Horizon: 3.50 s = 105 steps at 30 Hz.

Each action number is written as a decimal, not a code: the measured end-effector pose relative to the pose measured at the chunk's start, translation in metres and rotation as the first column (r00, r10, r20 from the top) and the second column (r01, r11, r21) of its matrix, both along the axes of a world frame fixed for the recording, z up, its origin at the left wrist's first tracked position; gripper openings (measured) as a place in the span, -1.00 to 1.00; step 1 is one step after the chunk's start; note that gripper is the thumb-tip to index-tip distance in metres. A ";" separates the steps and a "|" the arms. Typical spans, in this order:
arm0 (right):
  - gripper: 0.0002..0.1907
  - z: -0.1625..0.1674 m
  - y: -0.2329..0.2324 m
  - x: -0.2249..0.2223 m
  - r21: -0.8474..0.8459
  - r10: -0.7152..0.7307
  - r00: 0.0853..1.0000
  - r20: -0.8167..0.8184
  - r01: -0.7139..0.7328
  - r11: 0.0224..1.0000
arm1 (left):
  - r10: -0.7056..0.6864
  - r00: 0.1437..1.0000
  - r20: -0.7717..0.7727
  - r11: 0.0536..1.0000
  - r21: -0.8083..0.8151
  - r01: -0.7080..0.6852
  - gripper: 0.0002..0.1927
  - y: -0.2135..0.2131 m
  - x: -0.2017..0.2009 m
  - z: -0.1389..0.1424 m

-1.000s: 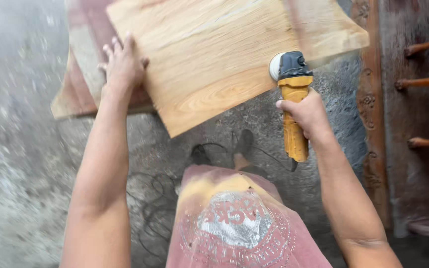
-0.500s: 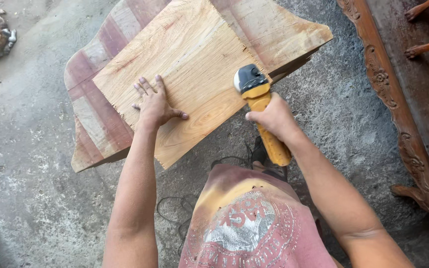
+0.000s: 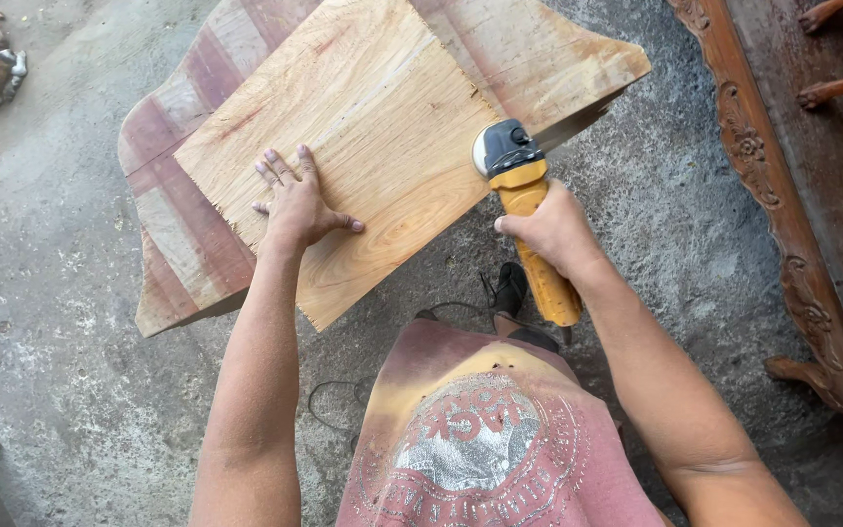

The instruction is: The person places a square wooden board on a workbench and sands its surface and edges with an angle grinder fitted with a sanding disc, steadying the board with the other hand. They then set the sander aside, mark the board with a pencil, stack the sanded boards, and lift another board to continue.

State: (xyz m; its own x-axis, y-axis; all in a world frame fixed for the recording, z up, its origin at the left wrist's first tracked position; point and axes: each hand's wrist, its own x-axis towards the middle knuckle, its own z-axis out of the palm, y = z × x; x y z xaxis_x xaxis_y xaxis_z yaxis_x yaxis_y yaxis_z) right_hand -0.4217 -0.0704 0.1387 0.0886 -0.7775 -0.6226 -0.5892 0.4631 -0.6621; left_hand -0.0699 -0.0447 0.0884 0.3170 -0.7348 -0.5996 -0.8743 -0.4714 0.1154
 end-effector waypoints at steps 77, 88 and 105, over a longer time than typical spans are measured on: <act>-0.47 -0.023 -0.050 0.072 -0.061 0.195 0.979 0.061 -0.191 0.980 | -0.013 1.000 0.022 1.000 0.013 0.013 0.76 -0.005 0.004 0.002; -0.40 -0.007 -0.028 0.038 0.022 0.034 0.997 0.071 -0.036 0.999 | -0.002 1.000 0.013 1.000 0.011 0.002 0.76 -0.004 0.006 0.002; -0.46 -0.018 -0.066 0.099 -0.013 0.162 0.986 0.041 -0.162 0.987 | -0.019 1.000 0.012 1.000 0.022 0.019 0.74 -0.005 0.011 0.000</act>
State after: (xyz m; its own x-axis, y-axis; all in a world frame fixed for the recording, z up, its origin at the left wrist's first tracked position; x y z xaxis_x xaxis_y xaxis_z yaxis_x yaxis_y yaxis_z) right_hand -0.3228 -0.1365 0.1211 0.2397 -0.7565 -0.6085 -0.6278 0.3573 -0.6915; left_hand -0.0591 -0.0494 0.0886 0.3103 -0.7275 -0.6120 -0.8845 -0.4569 0.0947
